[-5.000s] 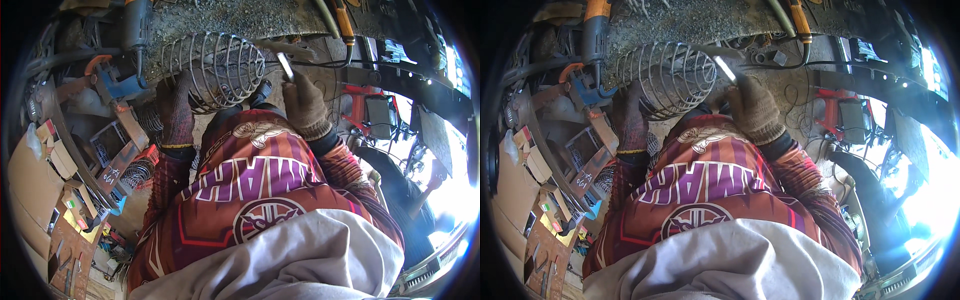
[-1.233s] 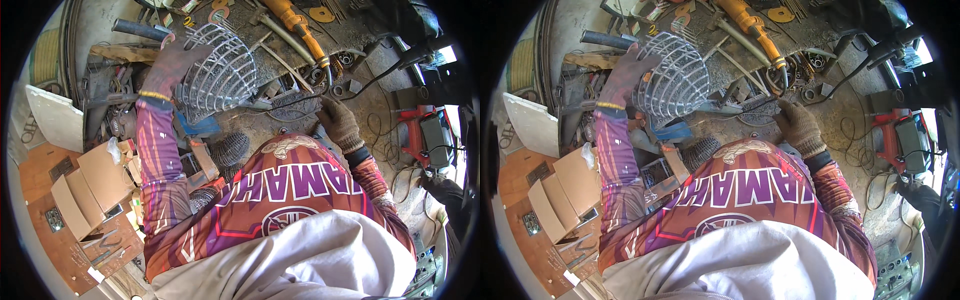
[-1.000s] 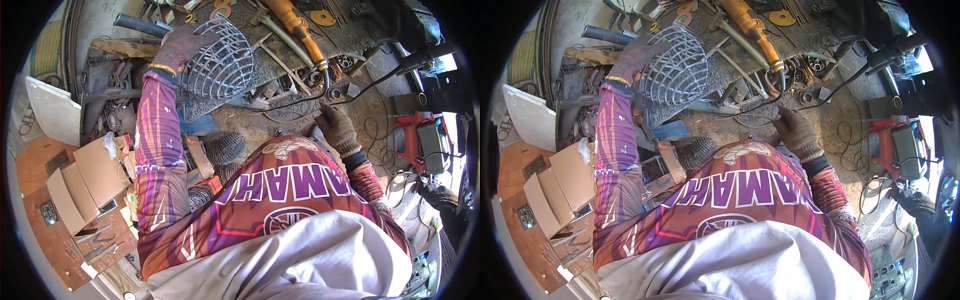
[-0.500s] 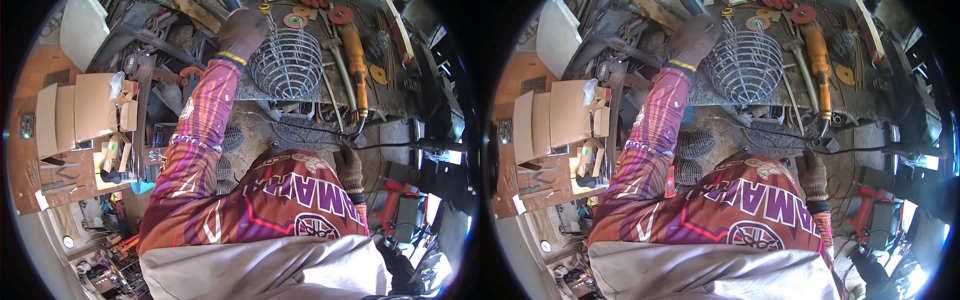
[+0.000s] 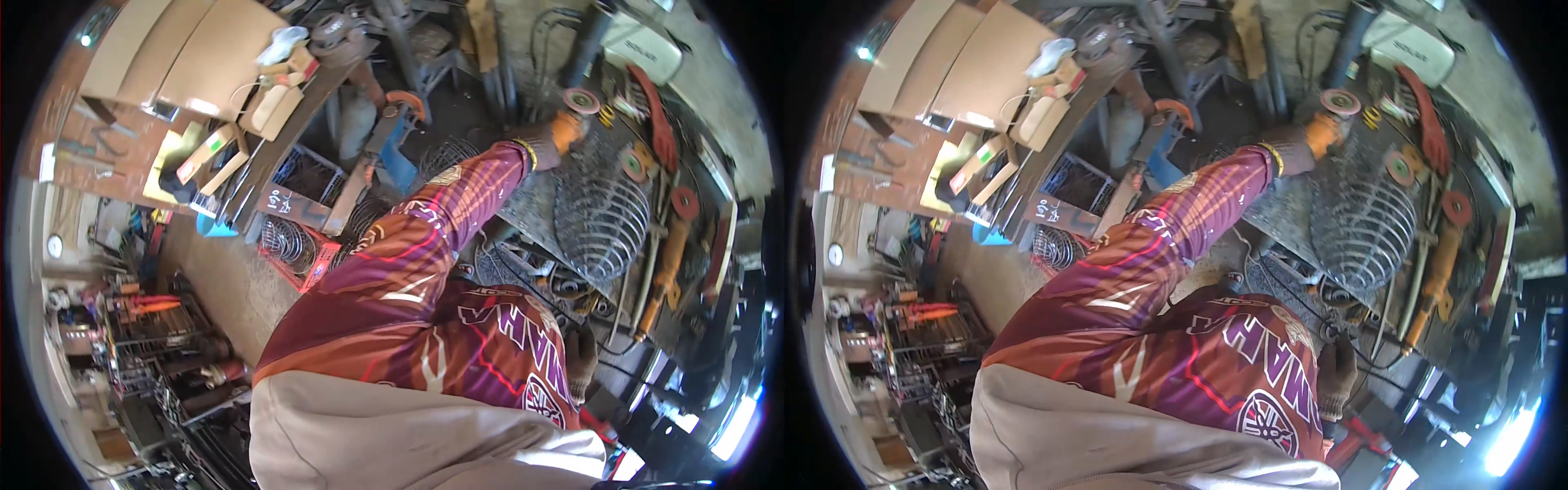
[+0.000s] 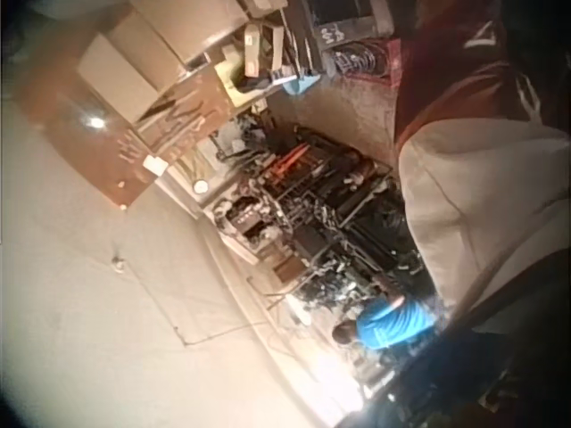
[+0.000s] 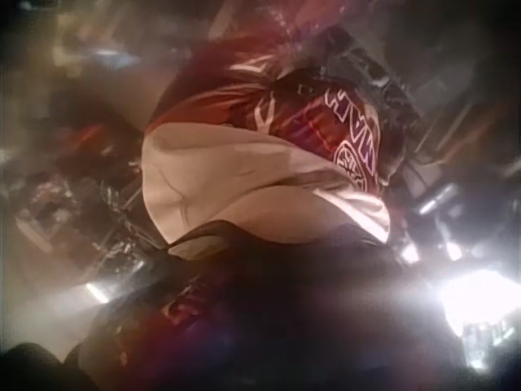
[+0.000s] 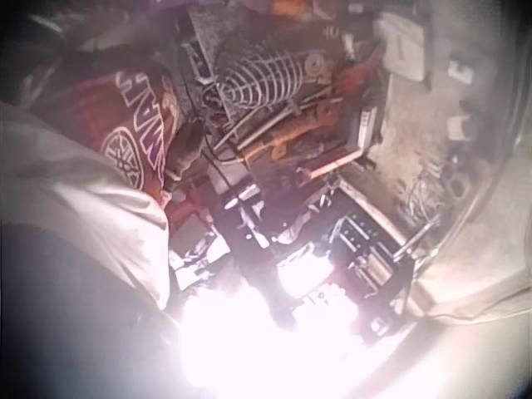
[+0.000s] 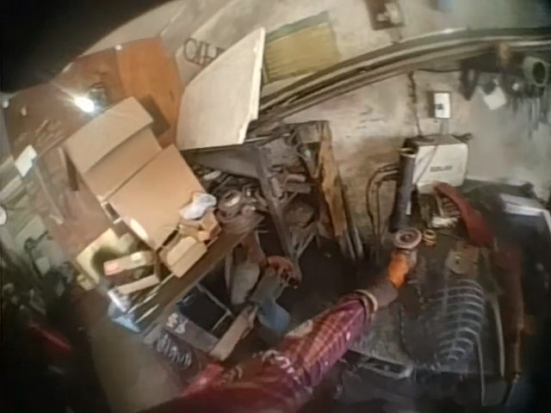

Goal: The person joins metal rods to a frame using a welding tool and later smooths the edges of a wire cage using an angle grinder.

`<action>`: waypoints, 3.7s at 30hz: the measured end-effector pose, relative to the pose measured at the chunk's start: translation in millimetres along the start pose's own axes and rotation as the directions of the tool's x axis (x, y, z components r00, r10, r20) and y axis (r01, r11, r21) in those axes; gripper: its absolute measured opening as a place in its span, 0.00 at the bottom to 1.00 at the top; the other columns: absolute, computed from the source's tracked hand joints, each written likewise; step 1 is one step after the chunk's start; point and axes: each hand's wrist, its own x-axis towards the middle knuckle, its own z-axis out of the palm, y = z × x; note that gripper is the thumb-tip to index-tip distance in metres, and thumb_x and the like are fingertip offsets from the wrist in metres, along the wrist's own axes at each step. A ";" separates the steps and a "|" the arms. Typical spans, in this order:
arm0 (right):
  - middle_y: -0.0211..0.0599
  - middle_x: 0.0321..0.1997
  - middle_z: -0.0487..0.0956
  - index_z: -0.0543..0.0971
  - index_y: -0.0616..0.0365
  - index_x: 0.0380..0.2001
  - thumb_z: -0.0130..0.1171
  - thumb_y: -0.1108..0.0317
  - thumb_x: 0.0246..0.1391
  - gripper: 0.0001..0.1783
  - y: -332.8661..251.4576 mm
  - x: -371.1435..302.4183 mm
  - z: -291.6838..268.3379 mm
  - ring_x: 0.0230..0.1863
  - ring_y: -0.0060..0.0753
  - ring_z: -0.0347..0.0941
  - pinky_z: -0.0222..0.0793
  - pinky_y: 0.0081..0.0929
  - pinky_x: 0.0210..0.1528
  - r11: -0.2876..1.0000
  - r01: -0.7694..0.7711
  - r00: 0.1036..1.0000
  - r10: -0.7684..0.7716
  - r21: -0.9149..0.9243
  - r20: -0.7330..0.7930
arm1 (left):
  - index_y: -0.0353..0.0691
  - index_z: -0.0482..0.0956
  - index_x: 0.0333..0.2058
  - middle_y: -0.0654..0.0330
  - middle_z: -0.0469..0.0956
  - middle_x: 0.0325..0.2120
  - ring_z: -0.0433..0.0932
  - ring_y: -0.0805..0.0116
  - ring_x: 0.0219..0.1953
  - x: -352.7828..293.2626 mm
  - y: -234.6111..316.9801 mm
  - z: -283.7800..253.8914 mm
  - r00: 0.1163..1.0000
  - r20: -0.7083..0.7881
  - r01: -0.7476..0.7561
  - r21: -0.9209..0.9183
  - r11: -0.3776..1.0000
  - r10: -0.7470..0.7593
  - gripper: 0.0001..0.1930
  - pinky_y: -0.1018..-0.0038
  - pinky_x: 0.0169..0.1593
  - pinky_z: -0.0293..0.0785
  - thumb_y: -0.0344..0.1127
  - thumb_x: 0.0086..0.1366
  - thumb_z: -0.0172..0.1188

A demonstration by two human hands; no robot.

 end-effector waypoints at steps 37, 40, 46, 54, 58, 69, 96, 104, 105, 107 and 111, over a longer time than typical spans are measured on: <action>0.38 0.49 0.76 0.67 0.61 0.58 0.60 0.47 0.61 0.33 -130.3 23.6 44.9 0.48 0.32 0.76 0.76 0.33 0.47 0.801 0.486 0.590 -0.005 0.350 -0.808 | 0.38 0.70 0.55 0.50 0.78 0.44 0.80 0.56 0.47 -182.1 114.8 81.8 0.357 0.396 -0.516 -0.671 0.532 0.846 0.36 0.64 0.49 0.76 0.46 0.48 0.72; 0.41 0.51 0.75 0.66 0.61 0.59 0.61 0.40 0.57 0.39 -112.9 -2.4 23.2 0.49 0.36 0.76 0.78 0.36 0.49 0.598 0.542 0.697 0.072 0.590 -0.714 | 0.37 0.69 0.56 0.50 0.78 0.44 0.80 0.57 0.47 -193.1 124.8 98.3 0.222 0.348 -0.475 -0.777 0.413 0.911 0.36 0.65 0.49 0.76 0.44 0.49 0.72; 0.42 0.53 0.74 0.65 0.62 0.60 0.59 0.39 0.58 0.41 -86.2 -33.4 -21.6 0.49 0.35 0.76 0.78 0.38 0.50 0.637 0.589 0.641 0.005 0.497 -0.767 | 0.34 0.72 0.52 0.49 0.79 0.42 0.80 0.54 0.45 -221.4 157.5 97.3 0.258 0.479 -0.546 -0.644 0.536 0.839 0.37 0.63 0.49 0.76 0.47 0.46 0.74; 0.37 0.46 0.78 0.72 0.64 0.55 0.62 0.51 0.58 0.31 -63.1 -34.8 -63.8 0.42 0.28 0.76 0.75 0.30 0.44 0.762 0.550 0.584 -0.059 0.341 -0.810 | 0.36 0.70 0.55 0.48 0.79 0.45 0.79 0.54 0.46 -234.7 181.0 120.2 0.308 0.516 -0.642 -0.508 0.574 0.800 0.37 0.61 0.48 0.75 0.46 0.48 0.72; 0.32 0.39 0.80 0.76 0.61 0.52 0.64 0.53 0.57 0.27 -70.9 -22.3 -66.4 0.36 0.17 0.73 0.70 0.21 0.35 0.655 0.646 0.525 -0.009 0.391 -0.851 | 0.36 0.71 0.54 0.47 0.79 0.45 0.79 0.51 0.47 -242.8 190.6 125.9 0.318 0.495 -0.617 -0.540 0.572 0.809 0.36 0.61 0.49 0.75 0.47 0.48 0.71; 0.48 0.60 0.72 0.63 0.59 0.63 0.57 0.52 0.61 0.34 -9.8 -53.0 -104.7 0.59 0.51 0.72 0.70 0.55 0.59 0.456 0.691 0.660 -0.083 0.561 -0.747 | 0.39 0.76 0.52 0.48 0.81 0.41 0.81 0.56 0.46 -73.4 206.6 21.1 0.549 -0.073 -0.830 0.068 0.553 0.833 0.33 0.64 0.50 0.75 0.58 0.57 0.66; 0.42 0.51 0.77 0.64 0.58 0.62 0.70 0.66 0.48 0.39 -28.2 -27.9 -92.1 0.48 0.37 0.78 0.76 0.33 0.50 0.696 0.379 0.875 -0.054 0.610 -0.481 | 0.32 0.78 0.47 0.58 0.80 0.38 0.77 0.69 0.39 -171.6 88.0 -35.3 0.939 -0.313 -0.304 -0.565 0.767 0.142 0.24 0.71 0.44 0.73 0.48 0.63 0.64; 0.42 0.51 0.75 0.64 0.56 0.58 0.75 0.65 0.44 0.40 -40.8 -2.5 -56.5 0.50 0.33 0.75 0.77 0.26 0.44 0.899 0.167 0.985 -0.138 0.405 -0.100 | 0.35 0.76 0.46 0.63 0.78 0.39 0.76 0.67 0.41 -243.9 -0.1 48.0 0.944 -0.325 -0.256 -0.835 0.487 -0.061 0.25 0.70 0.47 0.72 0.48 0.60 0.69; 0.42 0.51 0.74 0.64 0.57 0.58 0.76 0.64 0.44 0.41 -43.0 1.1 -51.0 0.50 0.33 0.75 0.77 0.26 0.44 0.921 0.213 0.977 -0.202 0.327 -0.067 | 0.35 0.76 0.45 0.63 0.78 0.38 0.75 0.67 0.40 -243.1 -11.5 56.8 0.932 -0.352 -0.256 -0.803 0.538 -0.083 0.24 0.69 0.46 0.72 0.47 0.60 0.69; 0.44 0.52 0.75 0.64 0.58 0.58 0.79 0.57 0.40 0.46 -51.3 0.0 -37.4 0.51 0.33 0.75 0.75 0.30 0.50 0.966 0.140 0.990 -0.131 0.217 -0.055 | 0.34 0.76 0.44 0.62 0.78 0.36 0.75 0.67 0.38 -238.0 -50.7 84.1 0.906 -0.406 -0.243 -0.732 0.636 -0.122 0.22 0.69 0.44 0.71 0.46 0.61 0.68; 0.45 0.54 0.75 0.64 0.61 0.61 0.81 0.52 0.37 0.52 -61.2 3.0 -16.3 0.53 0.36 0.75 0.73 0.33 0.54 0.995 0.095 0.995 -0.094 -0.008 0.036 | 0.37 0.76 0.44 0.54 0.74 0.35 0.74 0.56 0.38 -224.0 -80.8 118.9 0.849 -0.518 -0.258 -0.233 0.938 0.105 0.13 0.63 0.41 0.70 0.31 0.61 0.57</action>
